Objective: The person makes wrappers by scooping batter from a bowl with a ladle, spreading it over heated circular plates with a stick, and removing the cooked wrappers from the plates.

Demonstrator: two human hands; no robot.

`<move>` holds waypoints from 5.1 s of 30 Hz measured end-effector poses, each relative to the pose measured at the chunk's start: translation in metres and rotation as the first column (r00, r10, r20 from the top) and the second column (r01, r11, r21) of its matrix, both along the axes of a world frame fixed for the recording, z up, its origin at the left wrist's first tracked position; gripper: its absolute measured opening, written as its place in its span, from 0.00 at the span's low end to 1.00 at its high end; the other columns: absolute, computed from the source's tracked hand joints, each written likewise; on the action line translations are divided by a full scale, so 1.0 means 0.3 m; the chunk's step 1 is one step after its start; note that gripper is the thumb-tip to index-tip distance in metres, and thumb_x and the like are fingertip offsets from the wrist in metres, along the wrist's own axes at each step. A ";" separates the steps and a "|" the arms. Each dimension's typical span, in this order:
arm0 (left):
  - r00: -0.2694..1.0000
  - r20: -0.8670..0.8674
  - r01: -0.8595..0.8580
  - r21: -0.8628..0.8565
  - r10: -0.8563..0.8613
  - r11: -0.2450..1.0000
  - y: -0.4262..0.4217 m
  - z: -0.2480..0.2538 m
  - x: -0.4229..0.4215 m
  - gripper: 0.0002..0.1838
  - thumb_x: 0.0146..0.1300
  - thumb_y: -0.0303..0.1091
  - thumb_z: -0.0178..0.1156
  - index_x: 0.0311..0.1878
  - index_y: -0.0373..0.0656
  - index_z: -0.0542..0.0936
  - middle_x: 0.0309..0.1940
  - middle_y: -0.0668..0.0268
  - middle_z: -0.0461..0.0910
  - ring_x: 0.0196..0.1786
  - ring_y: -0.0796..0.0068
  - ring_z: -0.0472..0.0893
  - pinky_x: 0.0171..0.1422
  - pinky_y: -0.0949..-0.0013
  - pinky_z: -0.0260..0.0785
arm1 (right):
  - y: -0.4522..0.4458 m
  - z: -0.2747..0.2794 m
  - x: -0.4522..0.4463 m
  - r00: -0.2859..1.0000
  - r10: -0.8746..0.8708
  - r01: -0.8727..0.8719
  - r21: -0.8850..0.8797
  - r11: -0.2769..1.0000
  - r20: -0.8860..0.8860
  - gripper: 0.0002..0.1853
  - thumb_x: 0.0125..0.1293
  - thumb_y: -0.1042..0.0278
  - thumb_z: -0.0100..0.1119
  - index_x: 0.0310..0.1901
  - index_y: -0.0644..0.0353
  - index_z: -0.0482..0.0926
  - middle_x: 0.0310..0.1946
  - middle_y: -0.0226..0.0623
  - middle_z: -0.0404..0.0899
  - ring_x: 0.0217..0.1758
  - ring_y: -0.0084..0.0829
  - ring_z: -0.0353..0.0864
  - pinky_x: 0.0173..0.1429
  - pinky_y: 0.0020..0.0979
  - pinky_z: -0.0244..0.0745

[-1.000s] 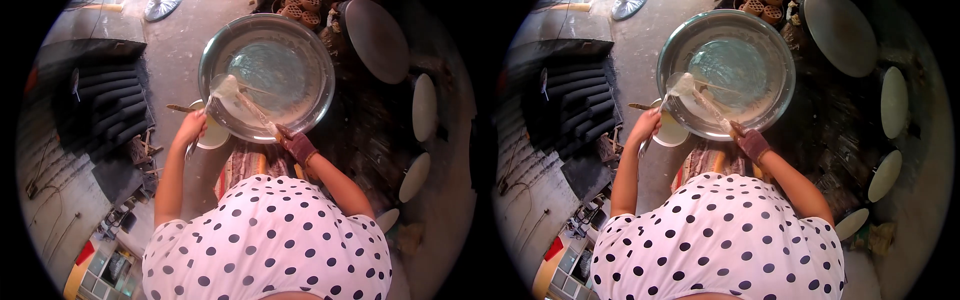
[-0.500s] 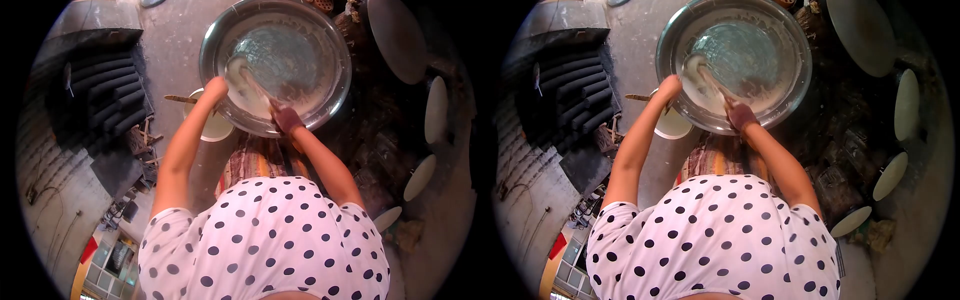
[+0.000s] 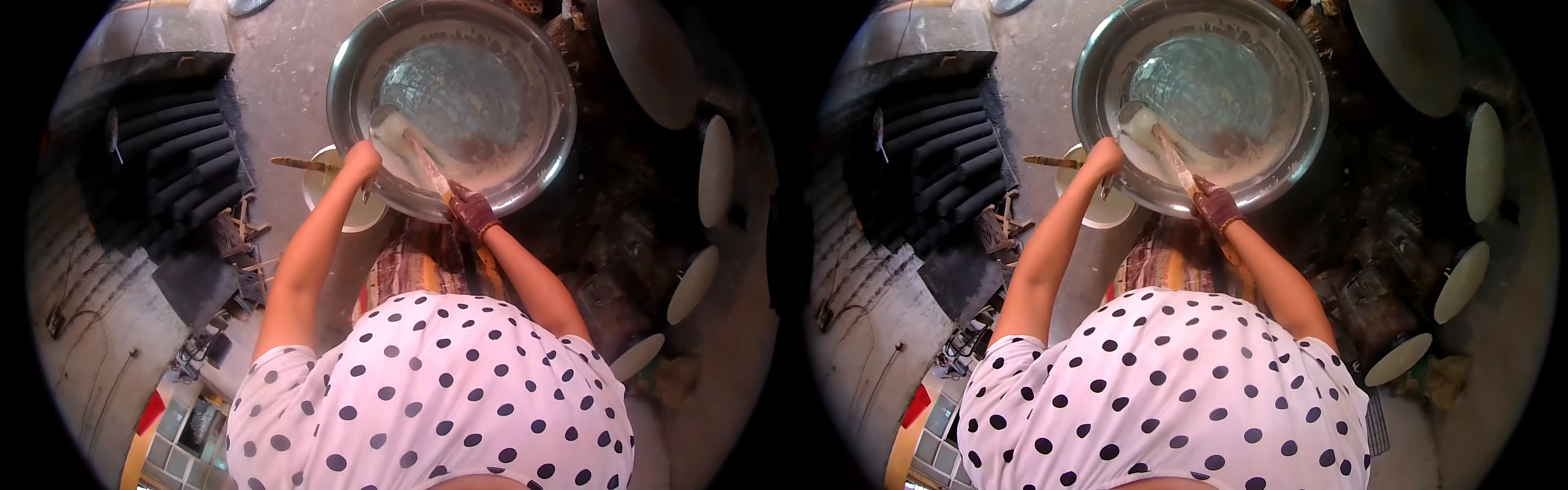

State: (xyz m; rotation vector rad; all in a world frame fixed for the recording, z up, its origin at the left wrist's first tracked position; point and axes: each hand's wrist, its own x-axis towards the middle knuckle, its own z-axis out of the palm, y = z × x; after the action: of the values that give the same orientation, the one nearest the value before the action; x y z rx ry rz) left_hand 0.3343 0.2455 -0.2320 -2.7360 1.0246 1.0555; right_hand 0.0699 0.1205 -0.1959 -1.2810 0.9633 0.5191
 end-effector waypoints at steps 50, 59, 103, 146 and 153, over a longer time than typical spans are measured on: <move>-0.068 -0.997 -0.560 0.065 0.032 0.826 -0.527 0.902 -0.618 0.21 0.70 0.34 0.46 0.65 0.41 0.63 0.14 0.75 0.57 0.10 0.84 0.57 0.13 0.79 0.49 | 0.163 0.592 -0.793 0.856 -0.399 0.387 -0.919 0.074 0.328 0.22 0.58 0.69 0.59 0.57 0.49 0.75 0.40 0.41 0.80 0.38 0.42 0.80 0.41 0.36 0.77; 0.078 -0.993 -0.299 -0.111 -0.092 0.948 -0.962 0.939 -1.206 0.19 0.70 0.36 0.48 0.62 0.45 0.68 0.14 0.77 0.58 0.12 0.86 0.56 0.14 0.79 0.48 | -0.062 0.600 -1.298 0.792 -0.567 0.348 -0.931 0.113 0.227 0.28 0.63 0.63 0.55 0.66 0.44 0.64 0.53 0.37 0.76 0.50 0.38 0.78 0.51 0.33 0.75; -0.760 -0.525 0.647 -0.564 -0.382 -0.513 0.508 0.654 -3.677 0.24 0.67 0.33 0.44 0.67 0.39 0.63 0.18 0.69 0.67 0.12 0.79 0.64 0.16 0.72 0.58 | 1.441 0.479 -1.956 -0.928 -0.342 0.007 -0.908 -0.419 0.150 0.18 0.65 0.53 0.50 0.56 0.41 0.75 0.47 0.45 0.78 0.45 0.49 0.79 0.46 0.45 0.75; -0.166 -0.984 0.974 -0.175 -0.069 0.145 -0.734 0.814 -3.324 0.23 0.71 0.34 0.44 0.67 0.41 0.62 0.20 0.73 0.63 0.14 0.83 0.63 0.19 0.77 0.58 | 1.194 -0.034 -2.439 -0.594 0.452 -0.620 -0.020 -0.785 0.665 0.28 0.59 0.62 0.62 0.58 0.69 0.72 0.44 0.44 0.81 0.42 0.32 0.81 0.44 0.27 0.75; 0.003 -0.999 0.974 -0.008 -0.047 0.227 -0.688 0.785 -3.266 0.22 0.71 0.35 0.44 0.67 0.46 0.63 0.20 0.75 0.63 0.15 0.84 0.62 0.20 0.77 0.57 | 1.157 0.234 -2.618 -0.890 -0.087 -0.194 -0.543 -0.817 0.449 0.21 0.58 0.60 0.65 0.54 0.54 0.79 0.34 0.36 0.84 0.32 0.26 0.79 0.35 0.31 0.71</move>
State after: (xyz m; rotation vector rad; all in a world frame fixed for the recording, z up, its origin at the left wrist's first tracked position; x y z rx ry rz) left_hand -0.6455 0.0390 0.0034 -0.4040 1.1561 2.0689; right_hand -0.7155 0.4675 -0.1259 -0.9783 -2.3084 1.6599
